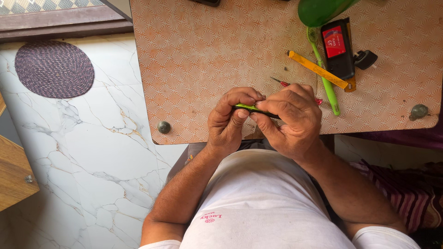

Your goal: The person wipes a small internal phone component with a cloth, fits a circuit board into a green plastic casing, snaps on the front faceplate, and uses a screwdriver to tighten a screw on the back.

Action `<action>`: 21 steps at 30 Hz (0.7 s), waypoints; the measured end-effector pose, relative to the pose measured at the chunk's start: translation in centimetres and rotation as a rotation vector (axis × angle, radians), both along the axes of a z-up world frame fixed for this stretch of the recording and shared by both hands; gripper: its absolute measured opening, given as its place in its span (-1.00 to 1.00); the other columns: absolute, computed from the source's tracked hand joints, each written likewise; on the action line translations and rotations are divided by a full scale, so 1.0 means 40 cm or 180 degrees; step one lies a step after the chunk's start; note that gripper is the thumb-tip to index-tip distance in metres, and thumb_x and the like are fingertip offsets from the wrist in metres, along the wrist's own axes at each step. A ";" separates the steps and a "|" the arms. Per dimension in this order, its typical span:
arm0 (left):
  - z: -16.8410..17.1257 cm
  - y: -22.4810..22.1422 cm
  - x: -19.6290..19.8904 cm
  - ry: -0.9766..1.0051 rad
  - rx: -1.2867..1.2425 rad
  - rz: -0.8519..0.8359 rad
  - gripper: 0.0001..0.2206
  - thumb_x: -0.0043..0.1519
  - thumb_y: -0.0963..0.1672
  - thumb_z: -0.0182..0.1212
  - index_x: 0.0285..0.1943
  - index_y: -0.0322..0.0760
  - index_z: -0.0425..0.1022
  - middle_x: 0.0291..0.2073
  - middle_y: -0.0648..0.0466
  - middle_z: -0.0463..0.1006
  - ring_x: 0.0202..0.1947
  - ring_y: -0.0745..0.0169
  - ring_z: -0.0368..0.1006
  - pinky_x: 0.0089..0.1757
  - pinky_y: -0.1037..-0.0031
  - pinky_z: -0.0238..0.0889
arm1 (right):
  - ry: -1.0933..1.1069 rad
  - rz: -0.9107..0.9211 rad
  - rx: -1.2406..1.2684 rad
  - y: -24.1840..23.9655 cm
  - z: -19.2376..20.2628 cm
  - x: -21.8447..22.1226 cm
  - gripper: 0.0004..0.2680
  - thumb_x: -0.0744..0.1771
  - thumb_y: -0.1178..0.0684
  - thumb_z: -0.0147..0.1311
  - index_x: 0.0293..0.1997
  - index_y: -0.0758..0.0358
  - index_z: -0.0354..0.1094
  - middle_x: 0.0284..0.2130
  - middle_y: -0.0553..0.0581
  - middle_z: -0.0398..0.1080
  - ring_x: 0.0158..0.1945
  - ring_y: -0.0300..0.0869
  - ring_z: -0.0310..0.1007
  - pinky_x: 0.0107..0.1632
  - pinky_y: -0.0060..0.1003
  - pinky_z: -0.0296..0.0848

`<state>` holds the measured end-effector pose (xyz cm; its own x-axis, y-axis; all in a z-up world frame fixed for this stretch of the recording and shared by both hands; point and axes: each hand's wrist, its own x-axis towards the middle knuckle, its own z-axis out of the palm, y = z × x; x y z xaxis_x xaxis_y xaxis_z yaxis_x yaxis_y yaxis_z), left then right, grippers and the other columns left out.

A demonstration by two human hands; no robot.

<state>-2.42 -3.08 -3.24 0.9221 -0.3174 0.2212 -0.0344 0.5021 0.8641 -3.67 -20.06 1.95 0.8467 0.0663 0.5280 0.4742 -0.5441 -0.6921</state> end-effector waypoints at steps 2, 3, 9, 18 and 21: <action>0.000 -0.001 -0.001 -0.0021 0.0090 0.0045 -0.83 0.50 -0.12 0.12 0.16 -0.33 0.44 0.01 -0.03 0.48 0.12 0.19 0.43 0.21 0.29 0.32 | 0.0007 -0.0025 -0.0063 0.003 0.006 0.000 -0.83 0.29 0.07 0.40 -0.18 0.20 0.46 -0.29 0.02 0.47 -0.24 -0.12 0.41 -0.07 -0.15 0.28; -0.001 0.000 -0.002 -0.0029 0.0137 0.0070 -0.83 0.50 -0.12 0.11 0.15 -0.33 0.43 0.01 -0.03 0.48 0.11 0.19 0.43 0.21 0.28 0.33 | 0.0013 -0.0035 -0.0093 0.006 0.009 -0.001 -0.84 0.29 0.07 0.39 -0.18 0.20 0.45 -0.29 0.02 0.47 -0.23 -0.11 0.41 -0.06 -0.14 0.28; -0.005 0.001 -0.002 0.0067 0.0084 0.0053 -0.83 0.51 -0.11 0.11 0.13 -0.32 0.42 0.00 -0.03 0.48 0.10 0.19 0.42 0.21 0.27 0.32 | -0.0016 -0.0122 -0.0228 0.020 0.008 -0.001 -0.86 0.31 0.07 0.34 -0.17 0.22 0.44 -0.31 0.04 0.45 -0.24 -0.09 0.37 -0.05 -0.13 0.26; -0.002 0.006 0.001 0.0025 0.0138 0.0061 -0.82 0.50 -0.10 0.12 0.12 -0.33 0.42 -0.02 -0.02 0.48 0.12 0.15 0.43 0.25 0.21 0.31 | -0.0184 -0.0184 -0.0134 0.035 -0.012 0.002 -0.86 0.34 0.04 0.31 -0.18 0.22 0.43 -0.32 0.01 0.45 -0.23 -0.12 0.39 -0.03 -0.14 0.27; 0.000 0.007 0.004 -0.0008 0.0161 0.0091 -0.82 0.50 -0.10 0.13 0.11 -0.33 0.42 0.04 -0.02 0.48 0.11 0.15 0.44 0.23 0.21 0.33 | -0.0152 -0.0169 -0.0128 0.036 -0.015 0.001 -0.87 0.34 0.05 0.30 -0.19 0.22 0.43 -0.32 0.01 0.44 -0.22 -0.12 0.39 -0.02 -0.13 0.26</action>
<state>-2.27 -2.82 -3.25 0.9305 -0.3016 0.2079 -0.0504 0.4566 0.8882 -3.63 -18.62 1.36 0.8234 0.0440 0.5658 0.4760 -0.5962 -0.6465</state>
